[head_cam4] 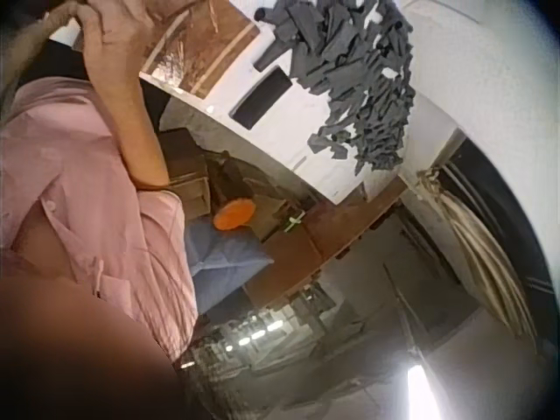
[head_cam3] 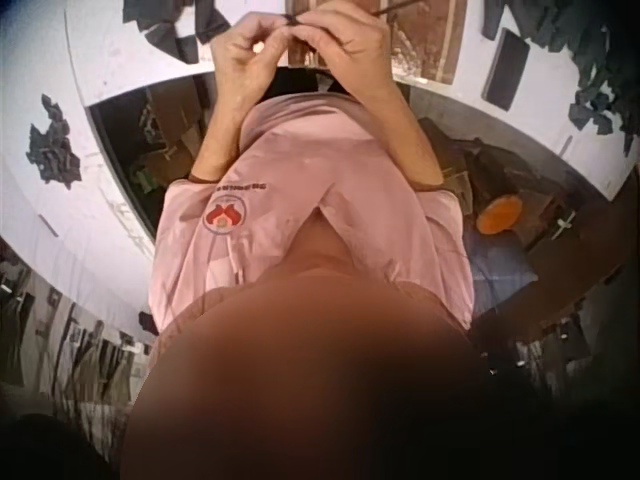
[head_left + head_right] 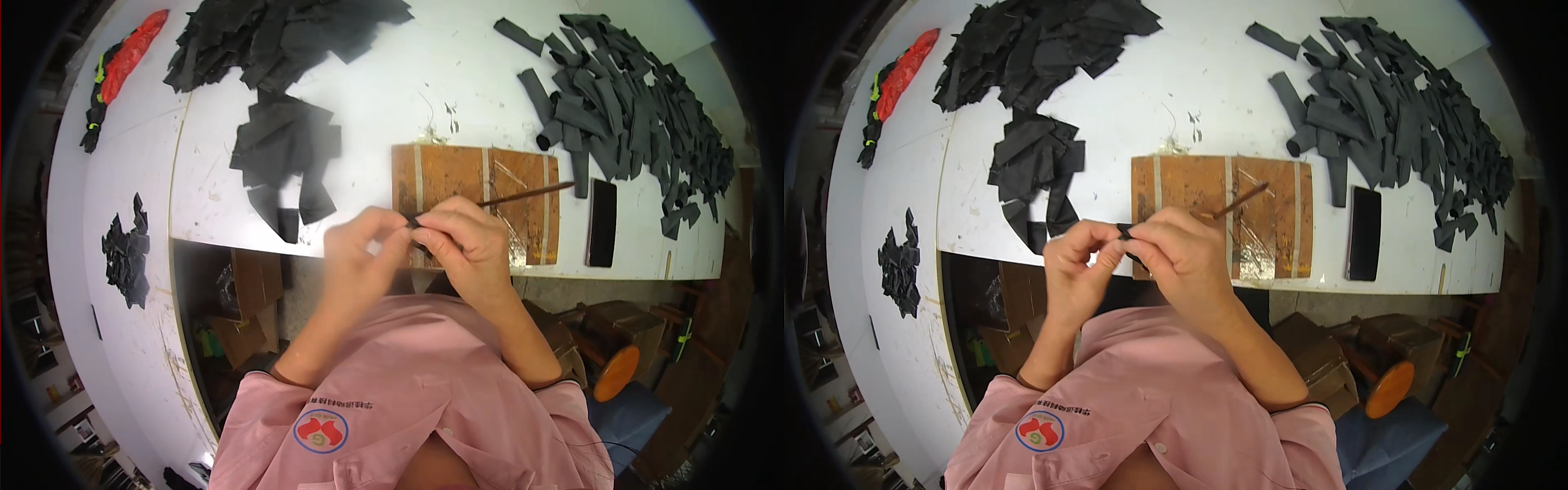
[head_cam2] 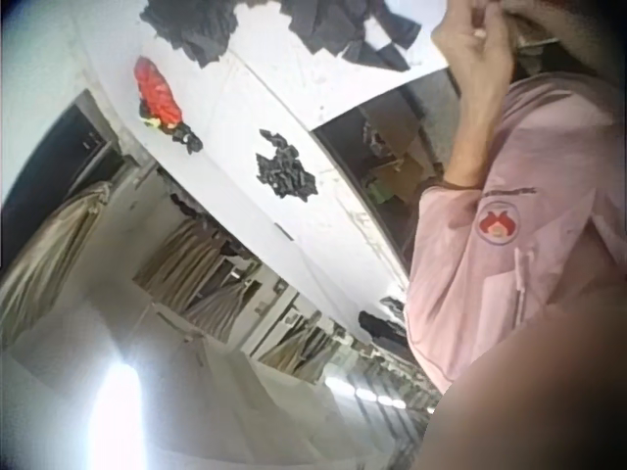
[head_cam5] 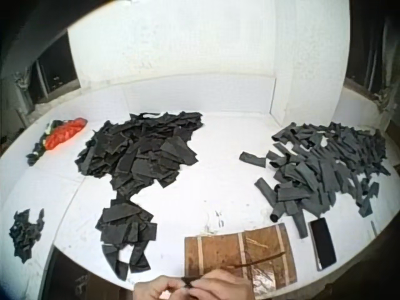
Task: Processing small black fabric strips by folding and pressing them against a template.
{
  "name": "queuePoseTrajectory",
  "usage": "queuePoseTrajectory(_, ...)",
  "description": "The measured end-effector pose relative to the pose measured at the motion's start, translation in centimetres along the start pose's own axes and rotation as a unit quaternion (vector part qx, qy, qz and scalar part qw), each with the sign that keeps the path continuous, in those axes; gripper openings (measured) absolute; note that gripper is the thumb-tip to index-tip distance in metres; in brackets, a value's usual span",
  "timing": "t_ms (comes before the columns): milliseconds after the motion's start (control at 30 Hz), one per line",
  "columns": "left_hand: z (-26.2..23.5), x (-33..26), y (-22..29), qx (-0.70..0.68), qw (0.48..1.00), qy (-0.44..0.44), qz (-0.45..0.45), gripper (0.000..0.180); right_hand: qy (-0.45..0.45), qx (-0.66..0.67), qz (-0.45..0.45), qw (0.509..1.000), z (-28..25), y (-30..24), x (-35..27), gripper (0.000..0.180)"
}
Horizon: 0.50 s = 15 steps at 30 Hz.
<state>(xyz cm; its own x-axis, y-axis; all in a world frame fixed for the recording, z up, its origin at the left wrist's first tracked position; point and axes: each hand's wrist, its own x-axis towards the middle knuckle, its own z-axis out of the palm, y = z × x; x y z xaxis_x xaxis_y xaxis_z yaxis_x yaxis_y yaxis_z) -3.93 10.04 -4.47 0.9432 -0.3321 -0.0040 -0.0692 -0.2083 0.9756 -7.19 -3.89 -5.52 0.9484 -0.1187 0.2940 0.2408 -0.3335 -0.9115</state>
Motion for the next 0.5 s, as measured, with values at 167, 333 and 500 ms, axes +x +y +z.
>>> queuePoseTrajectory(167,2.8,-0.7,-3.2,0.14,0.962,0.189,0.138,0.011,0.042,-0.208,-0.082,0.974,1.7,0.5,-0.4,0.016)
queuePoseTrajectory(333,1.0,0.7,-2.0,-0.264,0.947,0.107,-0.147,0.023,0.074,-0.195,-0.035,0.977,1.6,1.9,-0.6,0.015)
queuePoseTrajectory(500,-0.6,0.9,-2.0,-0.431,0.875,-0.126,-0.178,0.031,-0.001,0.226,0.195,0.954,0.5,1.4,-0.7,0.003)
